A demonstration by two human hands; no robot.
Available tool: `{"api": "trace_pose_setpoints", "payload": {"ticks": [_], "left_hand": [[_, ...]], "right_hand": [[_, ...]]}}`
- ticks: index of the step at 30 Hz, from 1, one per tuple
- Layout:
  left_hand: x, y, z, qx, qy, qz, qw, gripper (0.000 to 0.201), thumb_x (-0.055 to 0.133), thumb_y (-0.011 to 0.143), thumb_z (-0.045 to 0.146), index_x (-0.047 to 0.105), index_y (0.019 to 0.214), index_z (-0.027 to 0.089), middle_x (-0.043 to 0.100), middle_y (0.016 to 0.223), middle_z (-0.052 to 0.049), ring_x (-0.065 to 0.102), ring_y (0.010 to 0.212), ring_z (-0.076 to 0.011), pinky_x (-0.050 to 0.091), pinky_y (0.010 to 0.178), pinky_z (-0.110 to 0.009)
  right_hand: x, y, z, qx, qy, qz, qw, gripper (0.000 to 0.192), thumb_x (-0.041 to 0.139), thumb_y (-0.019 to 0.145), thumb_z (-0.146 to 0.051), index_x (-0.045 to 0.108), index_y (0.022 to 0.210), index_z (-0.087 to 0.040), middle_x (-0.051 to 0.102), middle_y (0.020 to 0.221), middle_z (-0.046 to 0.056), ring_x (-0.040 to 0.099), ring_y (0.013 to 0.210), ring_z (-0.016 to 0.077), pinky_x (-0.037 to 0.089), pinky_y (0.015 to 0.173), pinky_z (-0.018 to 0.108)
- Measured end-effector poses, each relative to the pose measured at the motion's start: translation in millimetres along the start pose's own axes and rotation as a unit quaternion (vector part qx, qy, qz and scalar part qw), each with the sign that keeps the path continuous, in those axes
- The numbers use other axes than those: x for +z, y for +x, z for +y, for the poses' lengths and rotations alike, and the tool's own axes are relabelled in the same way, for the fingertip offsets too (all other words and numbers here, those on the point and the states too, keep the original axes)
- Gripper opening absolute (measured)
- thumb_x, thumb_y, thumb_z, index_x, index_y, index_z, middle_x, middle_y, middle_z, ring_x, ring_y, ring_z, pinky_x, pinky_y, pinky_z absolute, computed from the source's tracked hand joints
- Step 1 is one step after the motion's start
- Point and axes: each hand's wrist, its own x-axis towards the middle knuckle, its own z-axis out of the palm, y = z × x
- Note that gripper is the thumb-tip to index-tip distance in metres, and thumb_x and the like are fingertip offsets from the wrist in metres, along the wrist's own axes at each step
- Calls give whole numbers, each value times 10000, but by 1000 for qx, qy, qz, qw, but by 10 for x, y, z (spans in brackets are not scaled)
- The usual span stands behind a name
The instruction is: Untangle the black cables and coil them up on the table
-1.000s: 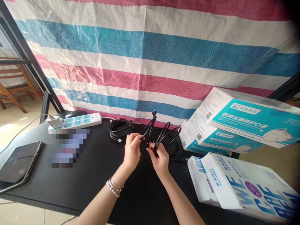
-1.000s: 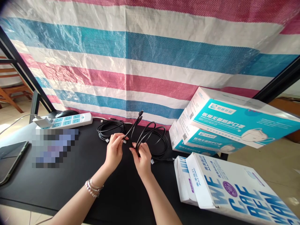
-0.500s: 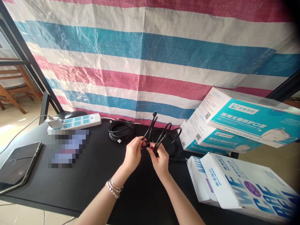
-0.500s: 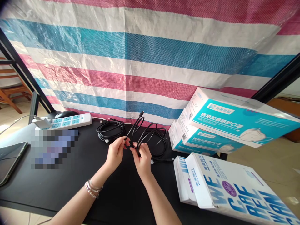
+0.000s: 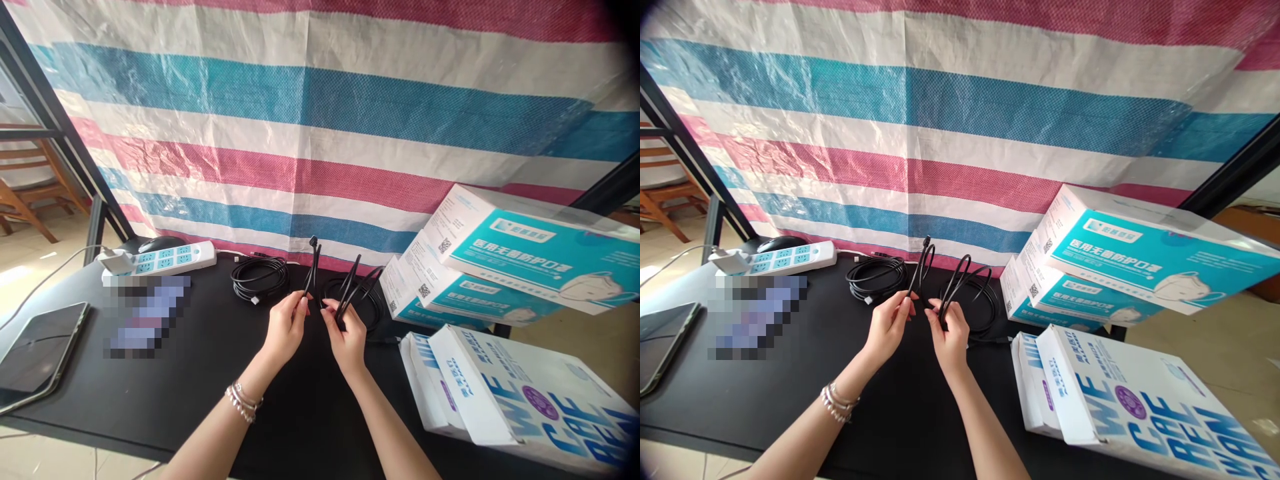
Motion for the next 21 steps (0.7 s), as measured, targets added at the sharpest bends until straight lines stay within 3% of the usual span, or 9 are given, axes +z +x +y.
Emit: {"api": "trace_pose_setpoints", "payload": {"ticks": [21], "left_hand": [[-38,-4,6,12,12,103,995,244,410,878,304,592,888,142,566,639,-14,534,559,-99,440,552,-205]], "right_hand": [[-15,4,45,43,2,24,999,179,475,871,-240,619,956,-178,643,872,77,627,792,188,511,725,328]]}}
